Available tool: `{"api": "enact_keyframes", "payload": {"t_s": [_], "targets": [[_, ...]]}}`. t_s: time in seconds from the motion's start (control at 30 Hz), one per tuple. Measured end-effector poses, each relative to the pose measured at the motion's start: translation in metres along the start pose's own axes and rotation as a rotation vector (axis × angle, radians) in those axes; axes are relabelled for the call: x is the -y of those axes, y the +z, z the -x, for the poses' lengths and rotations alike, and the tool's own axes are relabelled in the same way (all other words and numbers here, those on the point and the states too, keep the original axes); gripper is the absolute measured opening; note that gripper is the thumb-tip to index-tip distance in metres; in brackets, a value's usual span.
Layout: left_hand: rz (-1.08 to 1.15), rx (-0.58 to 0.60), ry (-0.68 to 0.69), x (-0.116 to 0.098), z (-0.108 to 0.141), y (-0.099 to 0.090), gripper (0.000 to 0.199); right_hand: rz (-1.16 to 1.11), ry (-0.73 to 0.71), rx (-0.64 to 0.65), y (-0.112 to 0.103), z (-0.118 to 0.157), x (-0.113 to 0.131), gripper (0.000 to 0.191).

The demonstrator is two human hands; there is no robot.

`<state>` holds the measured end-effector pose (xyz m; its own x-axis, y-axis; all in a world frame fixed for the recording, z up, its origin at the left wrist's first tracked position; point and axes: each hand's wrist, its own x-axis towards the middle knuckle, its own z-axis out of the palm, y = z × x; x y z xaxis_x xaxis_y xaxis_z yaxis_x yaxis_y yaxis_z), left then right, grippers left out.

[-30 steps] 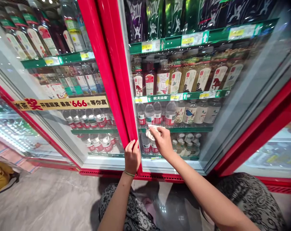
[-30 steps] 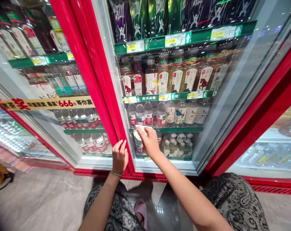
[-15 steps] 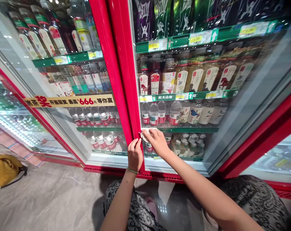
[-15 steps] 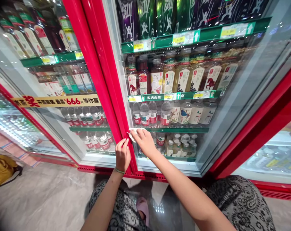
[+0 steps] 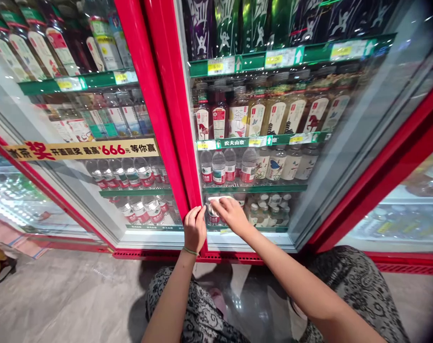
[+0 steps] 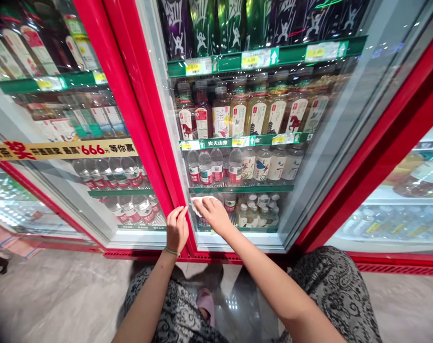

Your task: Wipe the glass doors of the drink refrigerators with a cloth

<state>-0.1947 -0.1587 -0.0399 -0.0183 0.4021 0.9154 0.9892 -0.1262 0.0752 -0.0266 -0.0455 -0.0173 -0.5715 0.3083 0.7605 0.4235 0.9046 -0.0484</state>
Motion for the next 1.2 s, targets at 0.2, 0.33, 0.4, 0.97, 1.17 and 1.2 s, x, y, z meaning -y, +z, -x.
{"api": "enact_keyframes", "payload": {"t_s": [0.2, 0.33, 0.4, 0.97, 1.17, 1.2], "targets": [[0.051, 0.002, 0.046, -0.003, 0.006, 0.009, 0.052, 0.171, 0.061, -0.129, -0.02, 0.062, -0.04, 0.036], [0.061, 0.016, 0.095, -0.008, 0.008, 0.021, 0.054, 0.19, 0.32, -0.325, -0.047, 0.048, -0.061, 0.043], [0.059, 0.016, 0.127, -0.014, 0.007, 0.028, 0.054, 0.201, 0.271, -0.25, -0.046, 0.038, -0.058, 0.043], [0.078, 0.033, 0.146, -0.073, -0.019, 0.086, 0.047, 0.147, 0.195, -0.133, -0.075, 0.075, -0.1, 0.03], [0.08, 0.05, 0.159, -0.104, -0.025, 0.105, 0.048, 0.197, 0.413, -0.369, -0.09, 0.116, -0.134, 0.027], [0.077, 0.042, 0.169, -0.108, -0.026, 0.108, 0.048, 0.209, 0.478, -0.438, -0.096, 0.113, -0.139, 0.029]]}}
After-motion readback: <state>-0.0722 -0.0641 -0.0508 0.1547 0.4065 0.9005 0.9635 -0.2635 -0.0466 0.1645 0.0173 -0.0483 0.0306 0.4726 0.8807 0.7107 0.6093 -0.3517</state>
